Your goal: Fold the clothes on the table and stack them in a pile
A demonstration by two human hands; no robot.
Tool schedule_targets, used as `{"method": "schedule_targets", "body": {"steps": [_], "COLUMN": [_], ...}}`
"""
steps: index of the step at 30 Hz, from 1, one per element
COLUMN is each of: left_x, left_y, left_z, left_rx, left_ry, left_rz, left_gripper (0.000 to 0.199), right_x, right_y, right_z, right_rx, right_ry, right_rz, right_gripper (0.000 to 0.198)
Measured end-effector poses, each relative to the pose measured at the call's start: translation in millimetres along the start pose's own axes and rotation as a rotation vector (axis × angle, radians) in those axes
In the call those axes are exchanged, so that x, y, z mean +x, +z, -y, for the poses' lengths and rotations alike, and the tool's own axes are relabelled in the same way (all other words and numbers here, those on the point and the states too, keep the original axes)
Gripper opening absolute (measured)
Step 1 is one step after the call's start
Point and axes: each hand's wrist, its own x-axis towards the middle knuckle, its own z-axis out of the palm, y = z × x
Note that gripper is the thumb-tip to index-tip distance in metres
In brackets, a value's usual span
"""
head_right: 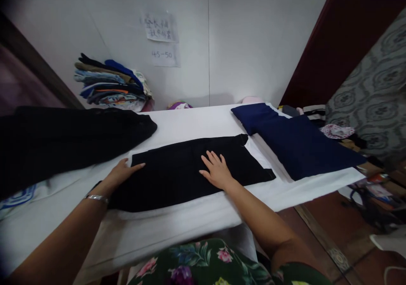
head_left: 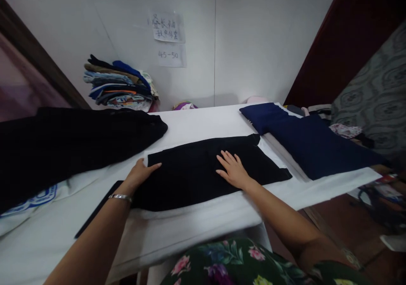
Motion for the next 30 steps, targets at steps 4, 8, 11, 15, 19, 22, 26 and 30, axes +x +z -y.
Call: {"method": "schedule_targets", "body": {"steps": [4,8,11,15,19,22,26,30], "left_x": [-2.0,-7.0,-13.9,-20.7,-22.0,-22.3,-24.0,-25.6], "left_y": [-8.2,-19.5,-23.4,-24.1,-25.4,-25.5,-21.2,-16.6], "left_z": [1.7,9.9,10.3,1.6,-4.1,-4.0,-4.7,-7.4], "left_rx": [-0.139,-0.268,-0.301,-0.203,-0.148,-0.189,-0.232,-0.270], "left_ry": [-0.089,-0.144,-0.141,-0.067,-0.062,-0.067,-0.039,0.045], "left_rz": [0.052,0.200,0.236,0.178,0.143,0.154,0.114,0.064], "left_gripper": [0.087,0.081,0.078,0.074,0.062,0.054,0.049,0.047], "right_x": [0.7,-0.2,-1.4,-2.0,-2.1,-2.6,-1.4,3.4], "right_y": [2.5,5.2,8.9,15.7,22.8,23.9,15.6,8.5], "right_z": [-1.1,-2.0,-3.4,-6.7,-10.2,-11.2,-9.0,-2.8], "right_rx": [-0.018,-0.021,-0.018,-0.017,-0.020,-0.019,0.012,0.039], "right_ry": [-0.001,-0.006,-0.006,-0.024,-0.044,-0.041,-0.029,-0.054], "right_rz": [-0.011,-0.026,-0.054,-0.090,-0.125,-0.137,-0.136,-0.128], "right_gripper": [0.060,0.059,0.058,0.057,0.058,0.057,0.057,0.058]}}
